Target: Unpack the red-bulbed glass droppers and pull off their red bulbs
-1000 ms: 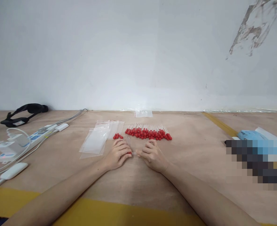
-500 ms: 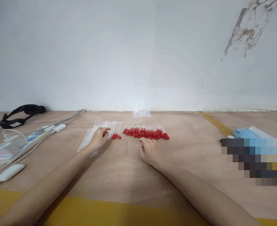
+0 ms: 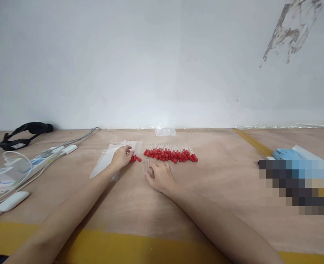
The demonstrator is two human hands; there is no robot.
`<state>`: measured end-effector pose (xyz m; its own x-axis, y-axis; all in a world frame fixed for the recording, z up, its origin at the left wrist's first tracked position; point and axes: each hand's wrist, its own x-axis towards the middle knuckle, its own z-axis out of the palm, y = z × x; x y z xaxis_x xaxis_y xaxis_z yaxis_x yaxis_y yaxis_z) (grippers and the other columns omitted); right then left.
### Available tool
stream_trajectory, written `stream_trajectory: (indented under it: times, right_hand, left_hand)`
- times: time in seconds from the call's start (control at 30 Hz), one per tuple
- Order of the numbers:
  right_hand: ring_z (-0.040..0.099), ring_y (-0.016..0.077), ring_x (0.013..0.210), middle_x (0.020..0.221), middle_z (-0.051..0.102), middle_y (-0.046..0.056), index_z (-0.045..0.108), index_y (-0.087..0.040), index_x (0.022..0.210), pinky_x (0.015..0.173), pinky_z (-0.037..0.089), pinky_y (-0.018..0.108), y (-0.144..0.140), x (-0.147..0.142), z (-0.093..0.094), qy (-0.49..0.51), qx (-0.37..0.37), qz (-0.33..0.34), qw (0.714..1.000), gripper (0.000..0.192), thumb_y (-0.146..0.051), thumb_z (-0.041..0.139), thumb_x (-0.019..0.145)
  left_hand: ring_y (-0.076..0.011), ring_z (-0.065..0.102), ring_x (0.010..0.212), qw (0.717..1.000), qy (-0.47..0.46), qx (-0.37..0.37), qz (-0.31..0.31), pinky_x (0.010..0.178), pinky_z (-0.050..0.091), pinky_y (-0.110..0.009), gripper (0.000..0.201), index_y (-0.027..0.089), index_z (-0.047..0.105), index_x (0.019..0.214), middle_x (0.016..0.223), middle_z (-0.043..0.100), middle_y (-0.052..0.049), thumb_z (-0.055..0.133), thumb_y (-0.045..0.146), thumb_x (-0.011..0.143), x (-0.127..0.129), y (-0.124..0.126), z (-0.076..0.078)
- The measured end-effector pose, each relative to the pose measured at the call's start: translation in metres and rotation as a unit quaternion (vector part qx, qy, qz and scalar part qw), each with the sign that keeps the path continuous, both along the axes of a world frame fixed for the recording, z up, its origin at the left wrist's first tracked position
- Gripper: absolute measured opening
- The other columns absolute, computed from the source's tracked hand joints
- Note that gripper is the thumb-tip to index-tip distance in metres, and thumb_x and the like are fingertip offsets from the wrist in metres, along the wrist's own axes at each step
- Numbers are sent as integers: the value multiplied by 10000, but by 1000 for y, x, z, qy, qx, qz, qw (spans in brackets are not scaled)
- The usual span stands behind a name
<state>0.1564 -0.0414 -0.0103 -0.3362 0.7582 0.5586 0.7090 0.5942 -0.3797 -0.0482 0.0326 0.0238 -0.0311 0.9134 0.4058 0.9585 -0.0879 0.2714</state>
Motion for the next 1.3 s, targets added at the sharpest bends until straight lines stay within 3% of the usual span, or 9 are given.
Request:
stream_trajectory:
  times: [0.13, 0.33, 0.53, 0.67, 0.83, 0.97, 1.03, 1.1, 1.3]
  right_hand:
    - [555, 202, 838, 836, 615, 61, 566, -174, 916, 746, 385, 331, -1, -1, -2, 49, -22, 14, 998, 339, -445, 573, 712]
    - [591, 165, 748, 875, 633, 67, 544, -168, 946, 689, 461, 310, -5, 3, 1, 125, -80, 57, 987, 327, -380, 596, 702]
    - [575, 198, 896, 961, 621, 87, 552, -159, 1008, 800, 460, 352, -15, 11, 8, 86, -85, 107, 987, 362, -289, 620, 677]
    - [540, 221, 1006, 1106, 573, 119, 490, -157, 1149, 875, 426, 396, -19, 20, 13, 59, -117, 140, 981, 497, -281, 616, 684]
    - [525, 232, 1040, 1132, 565, 115, 418, -179, 1232, 909, 398, 440, -17, 39, 6, 88, -169, 148, 970, 575, -303, 603, 701]
    - [553, 201, 976, 1144, 535, 116, 385, -208, 1237, 875, 432, 415, -9, 46, -6, 234, -191, 126, 945, 573, -341, 590, 719]
    - [564, 182, 933, 1217, 458, 129, 318, -227, 1273, 822, 467, 383, -5, 46, -8, 317, -182, 89, 926, 646, -379, 597, 711]
    - [554, 182, 931, 1248, 411, 125, 290, -246, 1290, 797, 475, 370, -3, 48, -7, 340, -136, 39, 930, 708, -415, 621, 687]
    - [505, 211, 974, 1036, 572, 74, 533, -231, 1109, 844, 378, 386, -4, 55, -1, 96, 22, 27, 995, 402, -428, 557, 760]
  left_hand:
    - [-245, 486, 1008, 999, 37, 15, -11, 872, 353, -362, 230, 208, 613, 880, 978, 602, -59, 441, 341, 804, 18, -7, 6]
    - [-292, 463, 1031, 996, 57, -60, 12, 859, 345, -425, 312, 209, 655, 834, 1001, 598, -93, 433, 421, 780, 38, 9, 7]
    - [-314, 500, 983, 992, 48, -115, 25, 810, 368, -437, 345, 201, 679, 696, 923, 631, -107, 452, 457, 740, 44, 25, 3]
    - [-319, 497, 983, 994, 40, -94, 38, 812, 363, -440, 339, 168, 669, 696, 929, 621, -131, 437, 406, 764, 45, 22, 5]
    - [-291, 467, 1013, 999, 23, -24, 40, 816, 365, -414, 270, 184, 633, 796, 994, 584, -105, 428, 360, 804, 35, 1, 14]
    - [-220, 508, 866, 991, 10, 94, -98, 781, 383, -355, 178, 174, 559, 785, 849, 590, -62, 433, 290, 832, 27, -34, 9]
    - [-202, 512, 826, 977, 22, 116, -179, 754, 387, -340, 150, 173, 534, 813, 814, 584, -49, 418, 262, 848, 26, -53, 1]
    - [-200, 509, 839, 965, 37, 125, -229, 746, 385, -337, 132, 173, 520, 859, 835, 582, -51, 410, 246, 855, 27, -67, -8]
    - [-187, 493, 799, 946, 35, 139, -292, 726, 386, -328, 105, 176, 504, 845, 806, 563, -47, 412, 227, 855, 32, -79, -23]
